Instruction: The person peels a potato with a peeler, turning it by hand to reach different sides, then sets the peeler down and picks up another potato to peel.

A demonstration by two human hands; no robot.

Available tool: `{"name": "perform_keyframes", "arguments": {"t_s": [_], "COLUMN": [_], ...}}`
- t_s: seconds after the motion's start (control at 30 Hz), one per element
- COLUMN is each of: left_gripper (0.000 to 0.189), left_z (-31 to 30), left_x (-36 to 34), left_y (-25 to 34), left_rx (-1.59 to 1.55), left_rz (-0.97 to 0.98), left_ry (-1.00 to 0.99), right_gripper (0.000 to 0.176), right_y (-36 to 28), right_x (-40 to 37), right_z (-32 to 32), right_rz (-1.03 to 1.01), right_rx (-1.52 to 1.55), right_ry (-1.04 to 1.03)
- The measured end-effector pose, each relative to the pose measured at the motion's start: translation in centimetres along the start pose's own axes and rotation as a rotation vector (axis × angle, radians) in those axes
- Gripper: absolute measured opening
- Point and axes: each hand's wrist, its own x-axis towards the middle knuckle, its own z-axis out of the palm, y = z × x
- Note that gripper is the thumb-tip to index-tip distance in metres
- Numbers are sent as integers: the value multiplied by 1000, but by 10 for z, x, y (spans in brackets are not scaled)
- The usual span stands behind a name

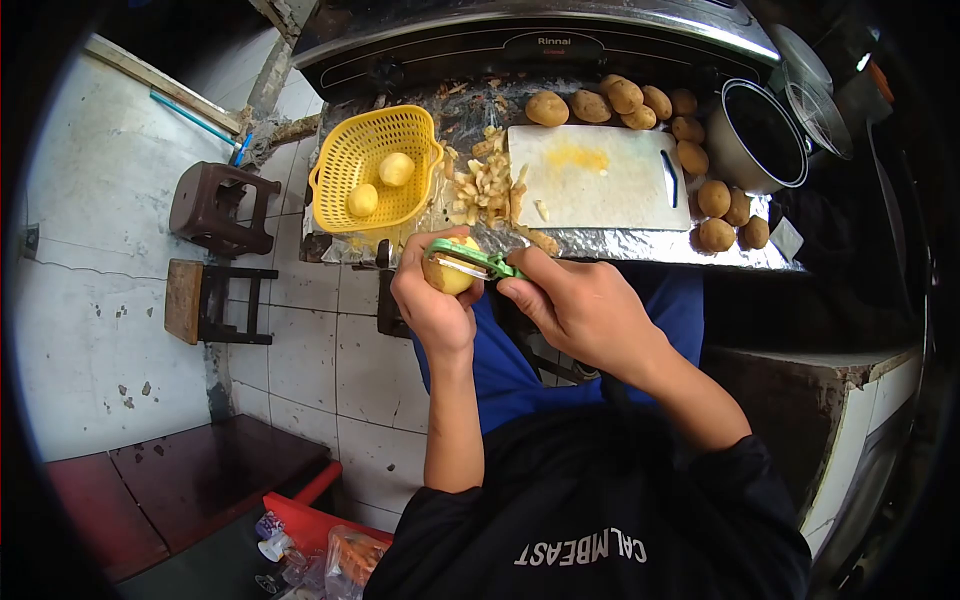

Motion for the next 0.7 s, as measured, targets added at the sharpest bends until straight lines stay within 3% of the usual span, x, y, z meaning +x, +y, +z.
{"name": "perform_keyframes", "arguments": {"t_s": [0.17,0.23,0.27,0.33,0.57,0.63,0.7], "left_gripper": [44,44,44,35,37,44,52], "left_z": [6,12,9,3,-3,-4,-5], "left_x": [-7,-9,-9,-8,-7,-7,-11], "left_y": [-1,-3,-5,-9,-13,-9,-7], "left_rx": [23,94,98,-13,62,147,481], "left_rz": [74,253,251,441,652,711,871], "left_ry": [60,199,194,96,193,235,345], "right_gripper": [29,29,29,28,28,28,27], "right_y": [-9,-14,-17,-23,-35,-39,-41], "right_x": [-4,-4,-4,-5,-4,-3,2], "right_z": [5,5,4,-1,2,0,0], "right_rz": [22,42,47,51,61,92,135], "right_rx": [30,62,63,63,70,73,36], "right_ry": [17,4,8,-15,-16,-40,-56]}}
